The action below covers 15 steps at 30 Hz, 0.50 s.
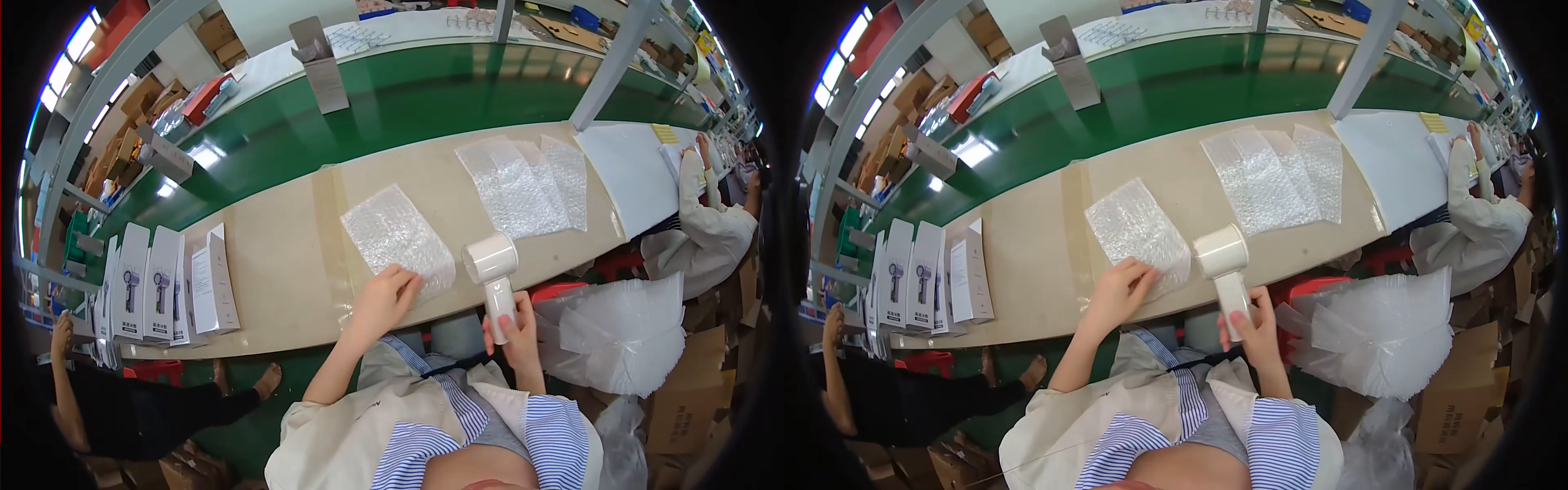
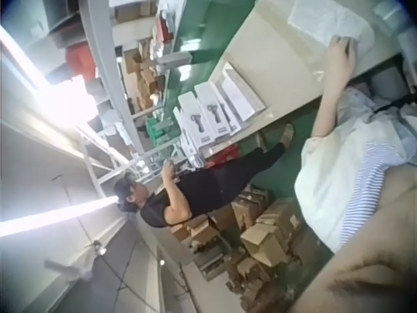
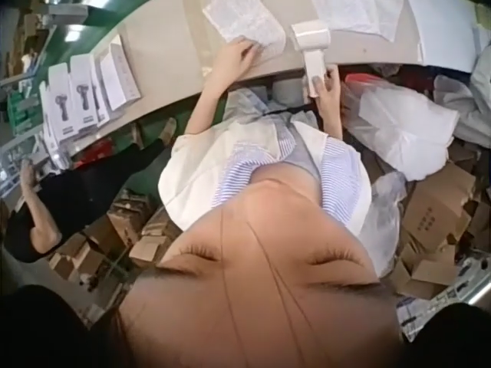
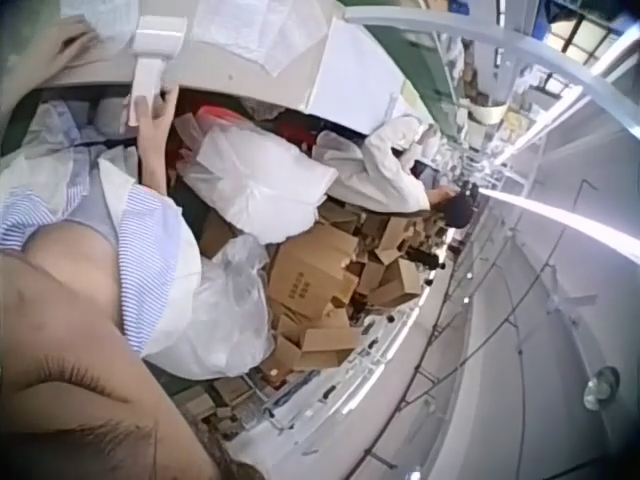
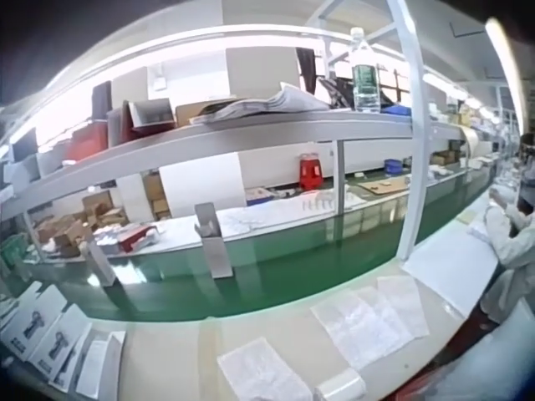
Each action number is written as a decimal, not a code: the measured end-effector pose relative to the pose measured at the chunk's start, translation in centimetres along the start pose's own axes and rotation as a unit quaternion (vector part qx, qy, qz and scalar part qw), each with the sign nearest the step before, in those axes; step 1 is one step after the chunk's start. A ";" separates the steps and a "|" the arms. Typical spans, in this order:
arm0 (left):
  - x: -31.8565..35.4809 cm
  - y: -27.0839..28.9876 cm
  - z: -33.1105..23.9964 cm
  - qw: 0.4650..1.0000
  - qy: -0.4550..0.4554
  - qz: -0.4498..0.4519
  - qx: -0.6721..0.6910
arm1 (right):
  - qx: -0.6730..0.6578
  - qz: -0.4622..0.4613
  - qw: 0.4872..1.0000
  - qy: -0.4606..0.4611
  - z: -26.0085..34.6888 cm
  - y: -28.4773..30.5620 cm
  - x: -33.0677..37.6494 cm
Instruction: The person folds flat cardboard boxes into their assembled form by hand, then packs electronics items into plastic bags and places the bagged items into the boxes on an assembly line.
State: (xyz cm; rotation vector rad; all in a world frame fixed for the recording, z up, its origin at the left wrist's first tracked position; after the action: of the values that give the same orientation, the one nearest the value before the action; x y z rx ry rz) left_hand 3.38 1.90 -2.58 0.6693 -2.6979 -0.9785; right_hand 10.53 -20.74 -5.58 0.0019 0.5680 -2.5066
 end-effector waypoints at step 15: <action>1.8 -2.0 -3.7 0.943 -0.251 -0.218 -0.029 | 0.559 0.159 0.785 0.215 2.2 -3.5 -1.0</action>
State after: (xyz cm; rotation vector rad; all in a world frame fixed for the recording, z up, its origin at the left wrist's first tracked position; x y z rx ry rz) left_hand 3.73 -2.42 -1.00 1.1813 -2.9883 -1.5072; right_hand 9.80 -18.47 -2.13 1.0301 -0.7758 -2.1204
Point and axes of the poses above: each hand's wrist, its own x-axis away from the middle knuckle, its own y-axis out of the back of the hand, z = x × y, the point moved 2 cm from there along -x, towards the middle knuckle, and after that the axes turned 14 degrees about y, right-handed, at the moved point
